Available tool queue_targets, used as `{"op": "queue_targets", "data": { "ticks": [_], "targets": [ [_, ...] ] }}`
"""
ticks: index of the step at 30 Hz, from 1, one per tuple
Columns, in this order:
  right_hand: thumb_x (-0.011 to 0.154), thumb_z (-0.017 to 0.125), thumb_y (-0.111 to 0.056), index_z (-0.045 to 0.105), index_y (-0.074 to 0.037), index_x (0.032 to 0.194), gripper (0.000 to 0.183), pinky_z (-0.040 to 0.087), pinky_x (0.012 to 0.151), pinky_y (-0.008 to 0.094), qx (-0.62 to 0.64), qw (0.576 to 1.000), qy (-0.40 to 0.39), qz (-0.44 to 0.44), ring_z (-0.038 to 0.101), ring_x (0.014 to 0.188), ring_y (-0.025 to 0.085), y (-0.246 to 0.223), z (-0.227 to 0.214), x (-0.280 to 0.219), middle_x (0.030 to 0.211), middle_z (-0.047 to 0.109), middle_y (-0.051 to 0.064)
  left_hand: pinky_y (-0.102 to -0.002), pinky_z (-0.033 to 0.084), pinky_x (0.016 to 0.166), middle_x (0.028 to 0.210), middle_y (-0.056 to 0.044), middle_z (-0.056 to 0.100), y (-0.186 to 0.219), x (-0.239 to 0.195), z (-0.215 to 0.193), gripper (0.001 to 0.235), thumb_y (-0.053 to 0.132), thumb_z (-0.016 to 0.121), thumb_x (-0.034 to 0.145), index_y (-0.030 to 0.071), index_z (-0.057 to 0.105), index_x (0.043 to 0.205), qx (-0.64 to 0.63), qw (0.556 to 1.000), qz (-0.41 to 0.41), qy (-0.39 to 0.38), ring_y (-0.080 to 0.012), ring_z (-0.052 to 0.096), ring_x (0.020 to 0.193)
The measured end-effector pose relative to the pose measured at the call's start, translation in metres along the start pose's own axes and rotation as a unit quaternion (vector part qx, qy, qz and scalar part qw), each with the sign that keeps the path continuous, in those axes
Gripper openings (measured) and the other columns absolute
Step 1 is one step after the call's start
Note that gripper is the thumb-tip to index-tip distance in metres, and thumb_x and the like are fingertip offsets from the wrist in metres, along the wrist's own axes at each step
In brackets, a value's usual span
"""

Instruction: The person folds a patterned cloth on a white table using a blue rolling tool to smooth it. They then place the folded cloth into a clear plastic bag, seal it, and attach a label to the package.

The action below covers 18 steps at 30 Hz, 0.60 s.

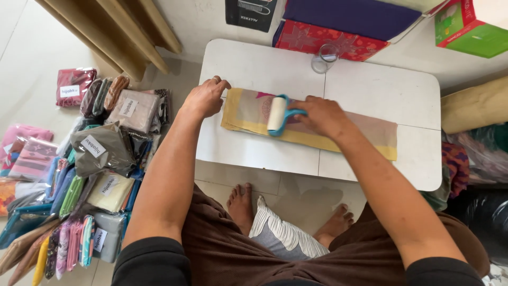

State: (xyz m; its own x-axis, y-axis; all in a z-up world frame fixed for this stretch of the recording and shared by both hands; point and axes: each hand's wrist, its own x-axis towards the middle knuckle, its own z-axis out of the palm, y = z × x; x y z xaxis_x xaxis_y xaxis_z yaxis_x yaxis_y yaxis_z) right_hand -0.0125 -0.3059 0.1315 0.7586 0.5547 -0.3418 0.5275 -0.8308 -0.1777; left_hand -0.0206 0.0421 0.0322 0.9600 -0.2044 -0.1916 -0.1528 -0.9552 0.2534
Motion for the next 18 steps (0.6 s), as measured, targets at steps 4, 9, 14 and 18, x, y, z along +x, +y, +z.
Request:
{"op": "queue_targets", "data": {
  "ticks": [4,9,14,18],
  "targets": [
    [0.098,0.060,-0.032,0.065,-0.034,0.132,0.034,0.059,0.082,0.060,0.017,0.998,0.035,-0.051,0.072,0.097,0.041,-0.038,0.027,0.040,0.104,0.068,0.013,-0.049,0.060,0.084,0.121,-0.010,0.058,0.004,-0.010,-0.005,0.043,0.009,0.071,0.091,0.017,0.055,0.130,-0.003,1.000,-0.008,0.002,-0.0312,0.063,0.115],
    [0.098,0.061,-0.038,0.064,-0.036,0.126,0.028,0.061,0.078,0.058,0.031,0.991,0.103,-0.082,0.073,0.090,0.039,-0.081,0.048,0.086,0.098,0.065,0.011,-0.049,0.060,0.084,0.120,-0.009,0.058,0.011,-0.013,-0.014,0.043,0.011,0.071,0.091,0.017,0.053,0.130,0.015,1.000,0.000,0.005,-0.0304,0.063,0.114],
    [0.099,0.061,-0.034,0.063,-0.032,0.125,0.026,0.061,0.079,0.058,0.078,0.987,0.108,-0.091,0.073,0.092,0.044,-0.073,0.050,0.076,0.101,0.064,0.014,-0.049,0.057,0.088,0.119,-0.006,0.061,0.016,-0.005,0.002,0.041,0.014,0.068,0.095,0.019,0.050,0.131,0.027,0.999,-0.001,-0.018,-0.0280,0.065,0.114],
    [0.097,0.066,-0.028,0.064,-0.028,0.129,0.032,0.059,0.087,0.057,0.169,0.976,0.082,-0.113,0.069,0.108,0.045,-0.020,0.058,0.056,0.113,0.067,0.016,-0.055,0.055,0.092,0.124,-0.011,0.060,0.031,-0.009,0.005,0.048,0.027,0.070,0.096,0.022,0.047,0.138,0.018,0.998,0.031,-0.055,-0.0344,0.063,0.119]
  ]
}}
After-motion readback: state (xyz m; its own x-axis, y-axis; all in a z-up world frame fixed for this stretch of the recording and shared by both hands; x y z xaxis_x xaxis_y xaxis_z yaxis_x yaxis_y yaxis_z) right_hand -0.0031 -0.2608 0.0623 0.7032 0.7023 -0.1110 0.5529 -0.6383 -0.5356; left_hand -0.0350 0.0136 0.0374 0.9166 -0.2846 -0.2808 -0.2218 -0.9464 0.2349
